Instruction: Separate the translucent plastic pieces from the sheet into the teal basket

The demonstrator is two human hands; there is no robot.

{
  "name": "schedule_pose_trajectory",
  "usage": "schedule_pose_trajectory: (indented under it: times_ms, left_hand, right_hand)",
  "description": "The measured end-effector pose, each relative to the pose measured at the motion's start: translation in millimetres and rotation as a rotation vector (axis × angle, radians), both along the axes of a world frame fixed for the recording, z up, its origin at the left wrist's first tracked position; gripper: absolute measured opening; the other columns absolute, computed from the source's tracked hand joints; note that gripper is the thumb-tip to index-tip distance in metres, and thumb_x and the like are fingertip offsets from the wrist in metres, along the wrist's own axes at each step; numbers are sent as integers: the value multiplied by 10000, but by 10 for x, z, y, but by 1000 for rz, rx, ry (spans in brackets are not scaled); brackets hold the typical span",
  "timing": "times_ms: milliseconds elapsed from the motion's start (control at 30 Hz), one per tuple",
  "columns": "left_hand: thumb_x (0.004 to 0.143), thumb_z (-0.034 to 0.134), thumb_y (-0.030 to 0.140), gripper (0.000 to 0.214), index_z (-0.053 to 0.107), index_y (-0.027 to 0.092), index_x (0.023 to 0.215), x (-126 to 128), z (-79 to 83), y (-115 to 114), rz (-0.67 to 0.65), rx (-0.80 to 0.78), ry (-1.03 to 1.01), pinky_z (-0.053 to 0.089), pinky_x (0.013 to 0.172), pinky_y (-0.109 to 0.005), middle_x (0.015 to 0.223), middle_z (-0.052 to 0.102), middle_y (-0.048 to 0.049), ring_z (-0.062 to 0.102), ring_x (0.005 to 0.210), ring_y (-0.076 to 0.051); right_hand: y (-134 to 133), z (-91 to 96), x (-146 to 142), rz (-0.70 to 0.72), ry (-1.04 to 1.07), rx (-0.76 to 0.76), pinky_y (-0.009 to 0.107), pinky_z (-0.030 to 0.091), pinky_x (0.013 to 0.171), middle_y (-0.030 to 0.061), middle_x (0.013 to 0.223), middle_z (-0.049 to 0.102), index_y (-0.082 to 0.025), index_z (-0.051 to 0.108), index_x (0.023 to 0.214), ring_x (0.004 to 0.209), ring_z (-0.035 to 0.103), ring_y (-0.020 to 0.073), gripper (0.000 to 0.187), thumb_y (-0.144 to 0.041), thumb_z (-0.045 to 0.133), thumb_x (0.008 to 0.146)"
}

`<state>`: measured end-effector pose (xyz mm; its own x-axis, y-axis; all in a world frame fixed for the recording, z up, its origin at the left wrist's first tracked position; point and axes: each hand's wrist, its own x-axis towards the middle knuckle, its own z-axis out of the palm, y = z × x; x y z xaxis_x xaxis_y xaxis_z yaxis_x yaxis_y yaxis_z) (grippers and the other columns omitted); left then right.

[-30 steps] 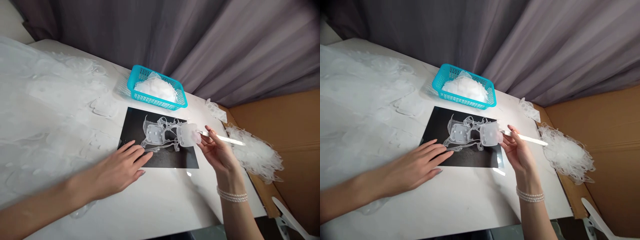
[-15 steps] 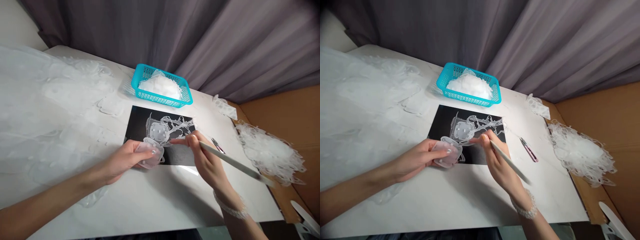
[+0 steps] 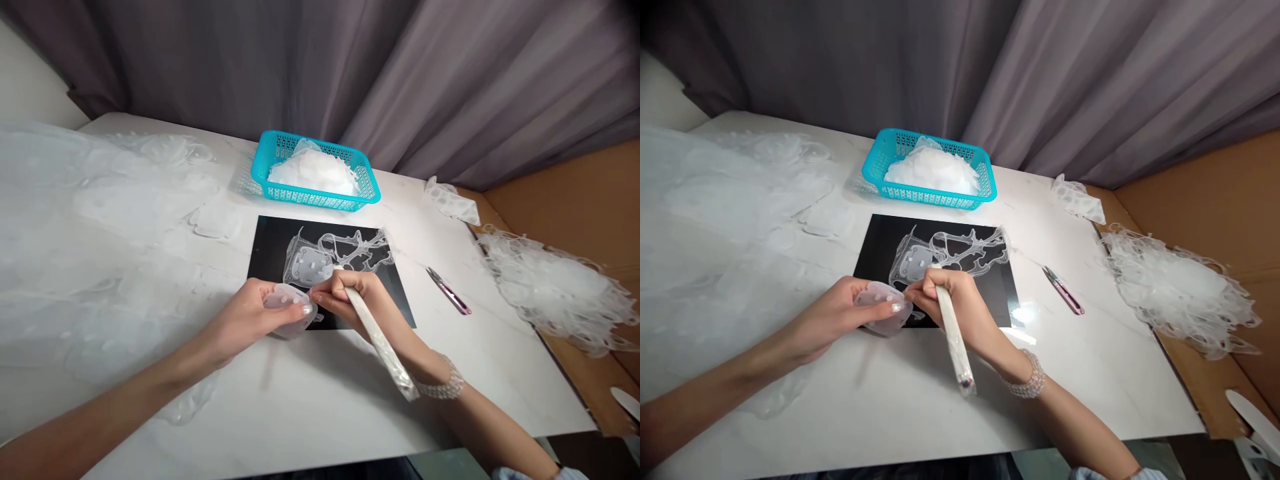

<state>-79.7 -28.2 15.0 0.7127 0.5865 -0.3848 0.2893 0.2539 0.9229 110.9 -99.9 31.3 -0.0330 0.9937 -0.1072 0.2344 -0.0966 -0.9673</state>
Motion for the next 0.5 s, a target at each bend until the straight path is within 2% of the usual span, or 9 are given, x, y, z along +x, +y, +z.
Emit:
schedule_pose_trajectory:
  times_ms: [100,233,300,367,433,500]
  left_hand:
    - [860,636,405,271,778,174,855,16,-13,-61,48,192,7,531,691,-312,814,759,-49,698,776,-226]
    - [845,665,277,154,803,210,829,3,-73,-176,196,706,-61,543,689,-310,787,775,-35,709,738,-220]
    - [828,688,229,120,807,225,841,-19,-66,-197,245,886,-106,555,730,-311,796,784,-35,723,759,-218]
    - [834,697,235,116,804,241,879,-43,-11,-184,314,856,-93,568,747,-302,832,792,-27,733,777,-206]
    - [849,702,298,113,794,259,900,-61,66,-147,344,626,-59,580,748,-282,876,795,-13,740,797,-191]
    - [861,695,371,148,782,268,922,-72,122,-107,303,334,-80,586,769,-265,907,796,-5,744,835,-181]
  right_hand:
    - [-56,-5,-61,-33,-114,77,262,282,559,-42,619,389,-226,244,649,612,322,109,435,-292,598,893]
    - [-61,-109,-124,-120,-216,135,258,290,552,-39,621,377,-226,231,650,606,323,107,413,-263,568,885]
    - [-17,-181,-73,-172,-245,135,253,281,541,-48,604,337,-228,229,645,589,310,101,414,-260,573,873]
    - [34,-226,47,-249,-278,129,247,304,542,-45,609,384,-226,252,641,587,354,99,412,-271,602,854]
    - [65,-216,200,-308,-356,135,245,334,551,-36,624,448,-223,277,642,601,420,106,402,-277,619,846]
    - [62,-147,322,-348,-515,161,247,329,544,-44,580,421,-222,267,628,586,435,110,413,-261,611,854]
